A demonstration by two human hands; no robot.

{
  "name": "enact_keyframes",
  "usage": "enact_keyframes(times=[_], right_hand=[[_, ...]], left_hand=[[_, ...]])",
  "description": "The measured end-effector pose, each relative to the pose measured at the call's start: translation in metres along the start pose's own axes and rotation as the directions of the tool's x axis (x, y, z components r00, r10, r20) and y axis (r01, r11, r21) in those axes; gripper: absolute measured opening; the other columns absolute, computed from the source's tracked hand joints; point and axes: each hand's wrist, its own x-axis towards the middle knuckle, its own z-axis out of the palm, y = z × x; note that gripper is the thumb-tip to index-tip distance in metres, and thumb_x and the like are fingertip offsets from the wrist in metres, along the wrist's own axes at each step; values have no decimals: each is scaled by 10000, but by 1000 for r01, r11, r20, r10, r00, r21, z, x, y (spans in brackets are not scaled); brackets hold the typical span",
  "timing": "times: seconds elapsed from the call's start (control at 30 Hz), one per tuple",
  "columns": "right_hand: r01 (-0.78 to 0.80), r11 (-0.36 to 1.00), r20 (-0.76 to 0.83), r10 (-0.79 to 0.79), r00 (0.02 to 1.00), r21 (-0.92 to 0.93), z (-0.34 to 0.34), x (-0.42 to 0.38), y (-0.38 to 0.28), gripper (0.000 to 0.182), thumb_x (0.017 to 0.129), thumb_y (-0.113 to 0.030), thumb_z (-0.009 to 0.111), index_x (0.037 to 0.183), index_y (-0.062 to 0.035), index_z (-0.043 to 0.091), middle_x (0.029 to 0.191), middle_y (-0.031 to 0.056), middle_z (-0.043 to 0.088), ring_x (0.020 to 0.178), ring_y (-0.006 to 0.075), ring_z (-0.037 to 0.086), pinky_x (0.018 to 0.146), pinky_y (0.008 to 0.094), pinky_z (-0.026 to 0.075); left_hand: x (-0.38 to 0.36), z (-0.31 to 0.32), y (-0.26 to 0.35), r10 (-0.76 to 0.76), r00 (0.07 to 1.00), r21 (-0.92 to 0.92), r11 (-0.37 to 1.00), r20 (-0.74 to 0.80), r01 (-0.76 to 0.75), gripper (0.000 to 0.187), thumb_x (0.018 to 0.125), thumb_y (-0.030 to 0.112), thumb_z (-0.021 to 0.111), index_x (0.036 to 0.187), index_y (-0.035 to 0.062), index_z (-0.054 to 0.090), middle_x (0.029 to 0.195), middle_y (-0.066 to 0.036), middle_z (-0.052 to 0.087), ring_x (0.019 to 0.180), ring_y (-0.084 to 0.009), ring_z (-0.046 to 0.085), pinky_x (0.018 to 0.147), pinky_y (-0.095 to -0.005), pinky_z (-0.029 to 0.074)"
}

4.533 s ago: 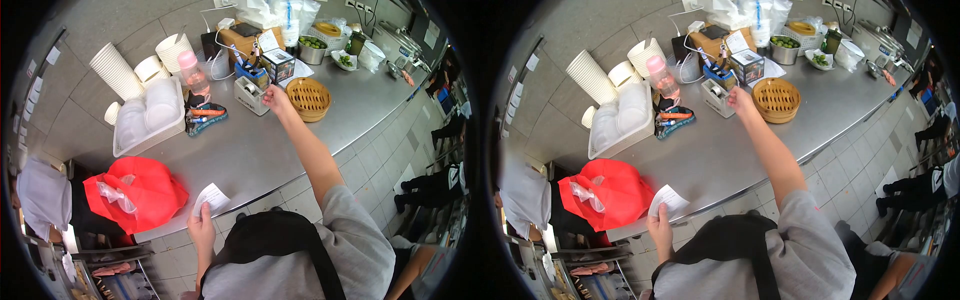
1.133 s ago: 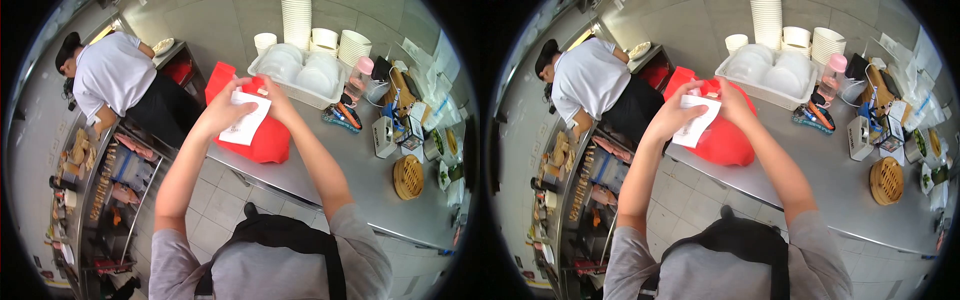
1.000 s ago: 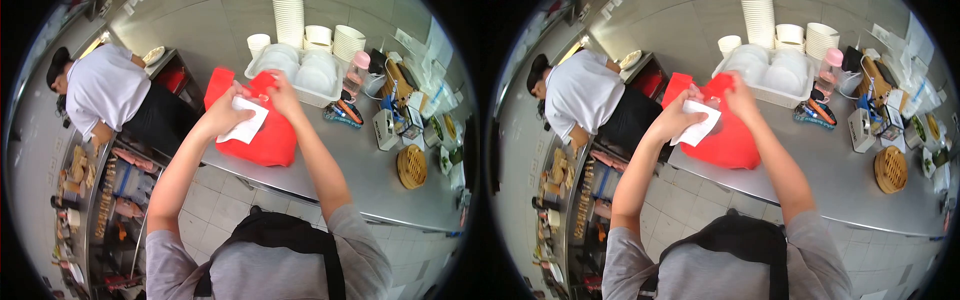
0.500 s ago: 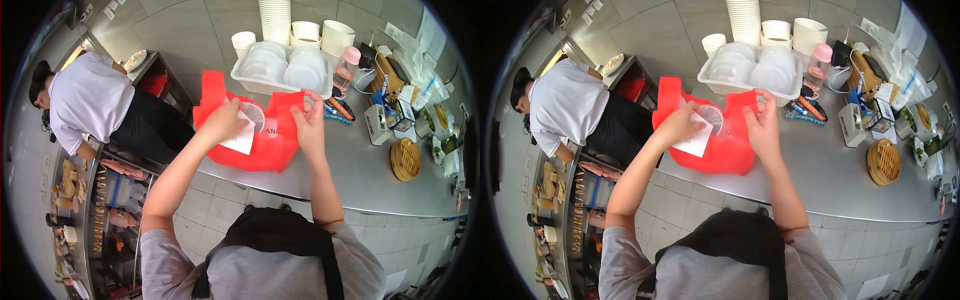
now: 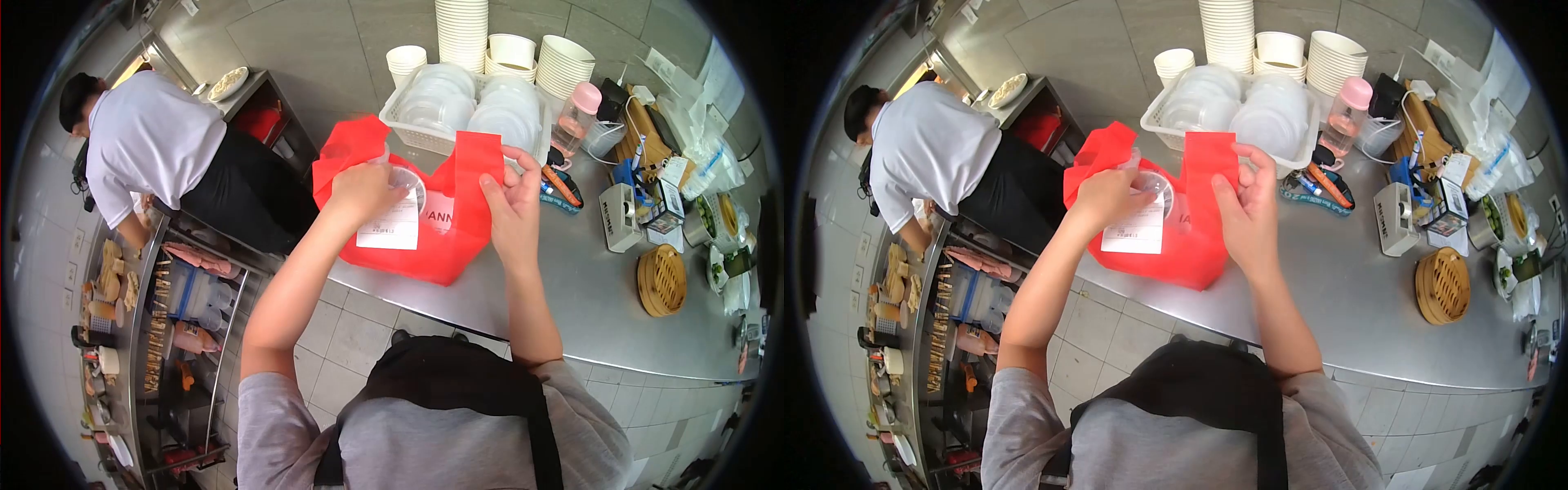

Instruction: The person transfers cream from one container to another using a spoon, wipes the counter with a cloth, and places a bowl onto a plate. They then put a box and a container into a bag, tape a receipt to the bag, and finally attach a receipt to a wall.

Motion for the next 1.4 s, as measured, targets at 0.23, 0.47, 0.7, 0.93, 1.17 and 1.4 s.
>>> enact_keyframes(times=[0.23,0.47,0.7,0.93,1.17,1.4], right_hand=[[8,1000,-30,-7,1000,8,-7,1,-1,360,815,74,392,1140,-30,278,999,142,534,832,107,516,704,213,408],[19,1000,-28,-19,999,18,-3,2,-4,359,811,82,390,1134,-30,279,1018,145,525,840,104,508,710,212,403],[-22,996,-65,27,998,84,-10,1,-15,331,812,77,380,1114,-40,312,1036,130,523,906,125,499,785,239,390],[-365,927,332,319,888,86,-47,-23,2,358,782,66,418,1116,-48,361,1077,95,491,1000,138,460,841,267,363],[-339,838,333,203,921,427,-30,27,-12,467,782,-37,414,1232,-56,288,1173,184,425,1077,254,450,912,369,360],[-689,588,567,421,708,425,14,25,6,611,802,-139,424,1331,-91,122,1198,229,393,1103,288,425,949,394,314]], left_hand=[[-12,12,7,203,933,288,951,-296,-115,364,629,220,657,967,100,594,1135,-83,469,1041,-285,435,788,-400,381],[-13,31,-8,352,846,228,933,-401,-280,290,716,214,587,1001,165,590,1259,-116,351,1160,-303,325,898,-454,291],[-21,-2,-19,186,857,-11,976,-481,-218,342,811,231,475,1107,60,487,1248,-174,349,1077,-351,407,866,-411,361],[-104,-14,-39,155,980,265,947,122,-183,331,806,320,476,927,28,575,715,-119,579,863,-302,523,923,-470,258],[-110,-59,-17,164,975,514,855,-147,-66,392,733,375,557,928,36,587,844,-151,568,905,-295,495,939,-446,245],[-40,-42,-76,-128,936,-294,955,-329,27,563,742,168,572,1227,40,315,970,-175,533,861,-302,523,794,-360,416]])
